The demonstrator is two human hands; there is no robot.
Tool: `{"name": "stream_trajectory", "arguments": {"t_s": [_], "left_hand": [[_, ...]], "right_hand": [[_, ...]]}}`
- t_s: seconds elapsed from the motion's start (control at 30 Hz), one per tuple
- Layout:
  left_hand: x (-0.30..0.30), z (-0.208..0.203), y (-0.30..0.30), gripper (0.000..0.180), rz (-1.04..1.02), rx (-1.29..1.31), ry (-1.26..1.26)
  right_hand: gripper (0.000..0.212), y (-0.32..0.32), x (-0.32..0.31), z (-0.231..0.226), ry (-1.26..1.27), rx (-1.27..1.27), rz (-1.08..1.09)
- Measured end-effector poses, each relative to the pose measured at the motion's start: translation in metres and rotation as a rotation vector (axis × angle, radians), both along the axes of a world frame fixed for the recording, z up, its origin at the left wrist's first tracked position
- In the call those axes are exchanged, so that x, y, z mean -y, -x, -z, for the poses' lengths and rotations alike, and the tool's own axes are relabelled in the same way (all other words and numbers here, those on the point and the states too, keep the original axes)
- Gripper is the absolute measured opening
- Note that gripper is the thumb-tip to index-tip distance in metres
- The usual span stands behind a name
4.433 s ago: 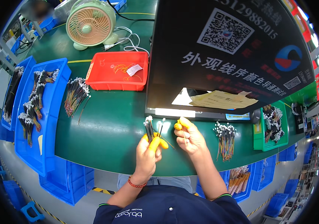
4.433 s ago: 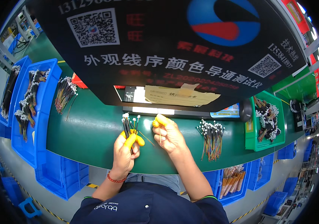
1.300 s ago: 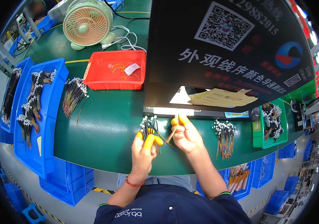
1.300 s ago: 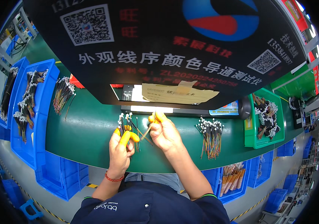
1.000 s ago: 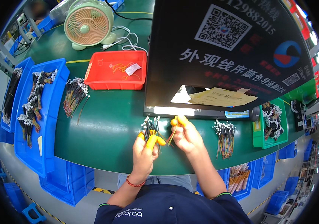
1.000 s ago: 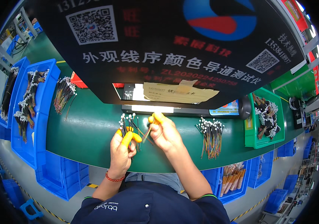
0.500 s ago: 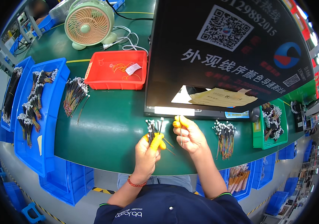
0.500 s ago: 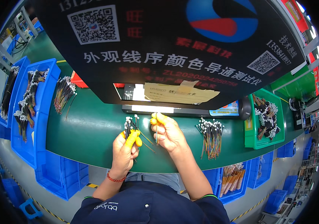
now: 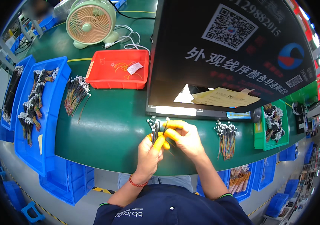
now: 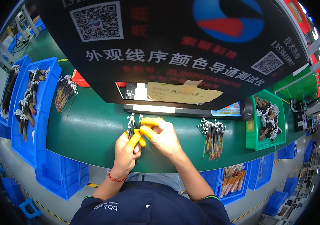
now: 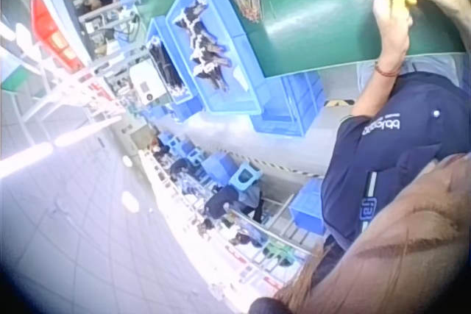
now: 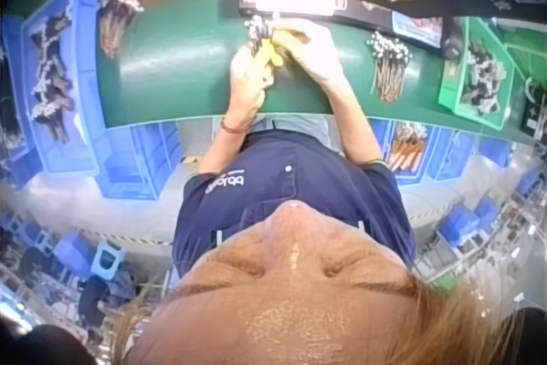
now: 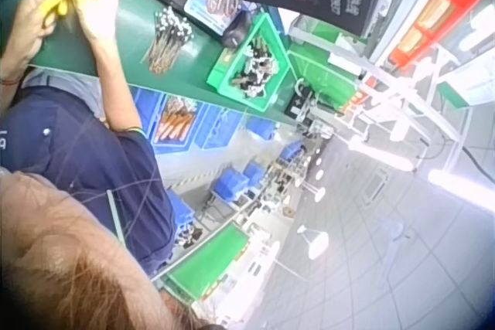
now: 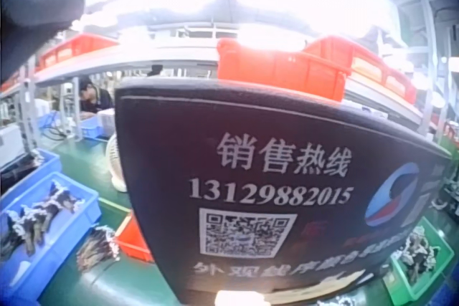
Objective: The person bundles wire harness components by manipulating them with pliers and securing them with rubber bands.
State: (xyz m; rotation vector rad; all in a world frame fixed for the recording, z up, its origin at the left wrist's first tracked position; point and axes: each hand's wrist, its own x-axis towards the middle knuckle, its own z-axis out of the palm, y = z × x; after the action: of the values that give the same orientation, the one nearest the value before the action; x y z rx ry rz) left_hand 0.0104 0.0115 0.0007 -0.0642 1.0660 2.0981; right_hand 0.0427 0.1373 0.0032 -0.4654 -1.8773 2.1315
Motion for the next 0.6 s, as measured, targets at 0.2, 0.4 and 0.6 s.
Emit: {"name": "stream_trajectory", "arguments": {"t_s": [0.2,0.4,0.6], "left_hand": [[0.004,-0.001,0.004,0.013,0.032,-0.021,0.008],[0.006,0.001,0.006,0.010,-0.031,-0.051,0.012],[0.006,0.004,0.006,0.011,-0.042,-0.044,-0.003]], "right_hand": [[0.016,-0.002,-0.016,-0.012,0.767,0.208,0.009],[0.020,0.002,-0.026,0.001,0.978,0.164,0.105],[0.018,0.001,-0.031,0.013,1.126,0.090,0.041]]}}
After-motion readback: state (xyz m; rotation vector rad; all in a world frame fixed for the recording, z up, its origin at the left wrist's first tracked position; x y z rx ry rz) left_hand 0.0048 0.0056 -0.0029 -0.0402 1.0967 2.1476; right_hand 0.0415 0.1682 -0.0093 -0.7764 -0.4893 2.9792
